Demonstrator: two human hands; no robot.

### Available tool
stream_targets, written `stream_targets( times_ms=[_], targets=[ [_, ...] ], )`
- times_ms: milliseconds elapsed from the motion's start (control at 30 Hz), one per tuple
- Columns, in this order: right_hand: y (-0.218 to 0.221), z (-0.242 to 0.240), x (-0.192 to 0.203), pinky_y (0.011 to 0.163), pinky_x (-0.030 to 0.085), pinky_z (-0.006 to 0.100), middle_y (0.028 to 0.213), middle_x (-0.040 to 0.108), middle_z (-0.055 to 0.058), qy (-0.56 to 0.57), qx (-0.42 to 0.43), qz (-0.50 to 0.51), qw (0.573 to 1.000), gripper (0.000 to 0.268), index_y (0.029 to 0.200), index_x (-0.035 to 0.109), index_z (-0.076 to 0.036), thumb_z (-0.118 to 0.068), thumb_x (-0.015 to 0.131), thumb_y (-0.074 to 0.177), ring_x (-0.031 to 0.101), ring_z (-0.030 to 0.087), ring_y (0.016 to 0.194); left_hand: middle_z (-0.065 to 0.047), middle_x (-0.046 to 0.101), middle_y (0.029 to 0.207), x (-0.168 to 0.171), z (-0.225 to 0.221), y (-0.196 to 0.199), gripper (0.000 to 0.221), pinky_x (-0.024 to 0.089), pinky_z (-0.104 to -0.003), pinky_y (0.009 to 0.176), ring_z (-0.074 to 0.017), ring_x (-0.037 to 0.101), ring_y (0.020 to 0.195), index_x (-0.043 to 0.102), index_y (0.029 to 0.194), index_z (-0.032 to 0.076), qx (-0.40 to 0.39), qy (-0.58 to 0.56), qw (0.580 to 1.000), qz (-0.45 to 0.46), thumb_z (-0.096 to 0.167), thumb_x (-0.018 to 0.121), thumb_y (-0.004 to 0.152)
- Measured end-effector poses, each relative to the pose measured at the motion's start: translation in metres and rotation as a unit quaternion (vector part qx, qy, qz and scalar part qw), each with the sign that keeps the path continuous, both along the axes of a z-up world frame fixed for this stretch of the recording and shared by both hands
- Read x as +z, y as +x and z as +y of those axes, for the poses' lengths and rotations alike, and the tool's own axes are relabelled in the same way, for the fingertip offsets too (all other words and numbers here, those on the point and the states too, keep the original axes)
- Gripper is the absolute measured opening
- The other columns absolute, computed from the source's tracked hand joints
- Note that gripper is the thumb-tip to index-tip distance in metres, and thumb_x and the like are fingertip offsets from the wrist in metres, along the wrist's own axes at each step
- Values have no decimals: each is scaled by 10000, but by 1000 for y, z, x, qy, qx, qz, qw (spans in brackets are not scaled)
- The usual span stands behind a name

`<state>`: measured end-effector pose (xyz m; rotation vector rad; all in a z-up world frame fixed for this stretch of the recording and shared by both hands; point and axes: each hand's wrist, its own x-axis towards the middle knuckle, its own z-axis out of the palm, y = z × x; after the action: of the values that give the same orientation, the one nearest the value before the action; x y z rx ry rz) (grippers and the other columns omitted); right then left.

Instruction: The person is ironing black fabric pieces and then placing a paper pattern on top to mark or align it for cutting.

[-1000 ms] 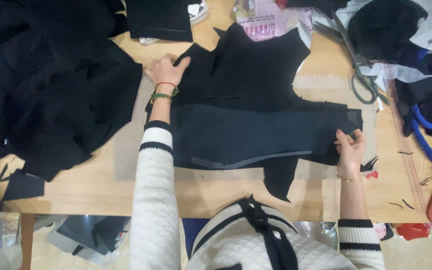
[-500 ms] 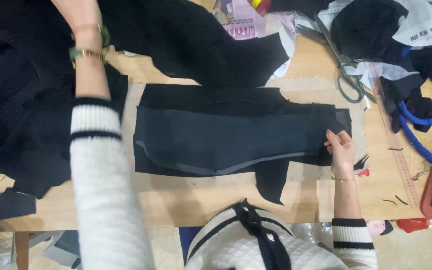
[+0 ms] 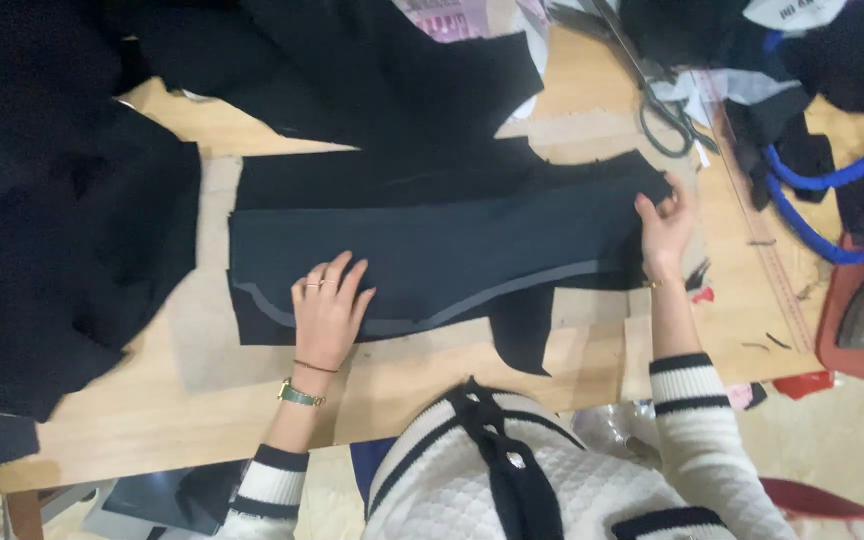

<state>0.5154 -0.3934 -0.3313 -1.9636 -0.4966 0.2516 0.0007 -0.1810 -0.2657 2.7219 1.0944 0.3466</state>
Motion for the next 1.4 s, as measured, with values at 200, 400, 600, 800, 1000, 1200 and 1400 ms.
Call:
stream_targets(
  times_ms=[200, 400, 600, 800, 1000, 1200, 1400],
  targets=[
    [-17, 5, 33, 640, 431, 176, 800, 530, -45, -56, 2, -10, 998, 579, 1518, 467, -95, -104, 754, 1015, 529, 35, 744, 83, 569, 1257, -9, -19, -4, 340, 474, -347, 865, -141, 562, 1015, 617, 1304, 315, 44, 22, 998, 41, 489, 593, 1013],
    [-44, -4, 54, 727, 499, 235, 926, 657, 15, -51, 34, 35, 998, 647, 1545, 405, -64, -162, 765, 1016, 626, 75, 816, 83, 601, 1093, 5, -29, -9, 192, 425, -373, 1003, -138, 551, 1164, 694, 1070, 266, 22, 63, 998, 18, 442, 647, 1009],
    [-58, -14, 52, 721, 487, 259, 896, 697, 20, -93, 66, 46, 992, 697, 1558, 407, -120, -100, 785, 973, 628, 91, 804, 55, 668, 1173, 6, -36, -9, 201, 444, -417, 1056, -164, 573, 1249, 703, 910, 192, 5, -4, 999, -40, 385, 721, 963],
    [-68, -16, 59, 741, 492, 247, 898, 713, 4, -111, 85, 32, 990, 640, 1523, 448, -136, -138, 781, 977, 621, 75, 820, 26, 660, 1069, -14, -52, 3, 247, 474, -376, 992, -187, 612, 1101, 744, 1101, 185, -137, -12, 987, -81, 342, 752, 911],
    [-71, -19, 61, 772, 505, 267, 890, 695, -9, -114, 106, 23, 988, 602, 1510, 469, -128, -115, 764, 985, 603, 89, 820, -25, 644, 894, -15, -53, 10, 62, 539, -345, 890, -203, 667, 927, 730, 927, 111, -206, 80, 970, -102, 166, 720, 953],
    [-75, -17, 66, 761, 500, 291, 886, 695, 23, -110, 112, 16, 988, 564, 1507, 472, -117, -109, 748, 1016, 613, 125, 807, -50, 638, 843, -15, -61, 10, 146, 540, -399, 977, -209, 661, 850, 657, 830, 78, -208, 125, 959, -147, 111, 703, 964],
    [-71, -18, 60, 728, 493, 270, 898, 699, 43, -116, 103, 6, 988, 549, 1491, 482, -79, -73, 734, 1004, 608, 109, 799, -6, 651, 832, -11, -68, 11, 138, 523, -428, 991, -176, 663, 854, 686, 820, 117, -187, 116, 966, -135, 165, 666, 948]
  ],
)
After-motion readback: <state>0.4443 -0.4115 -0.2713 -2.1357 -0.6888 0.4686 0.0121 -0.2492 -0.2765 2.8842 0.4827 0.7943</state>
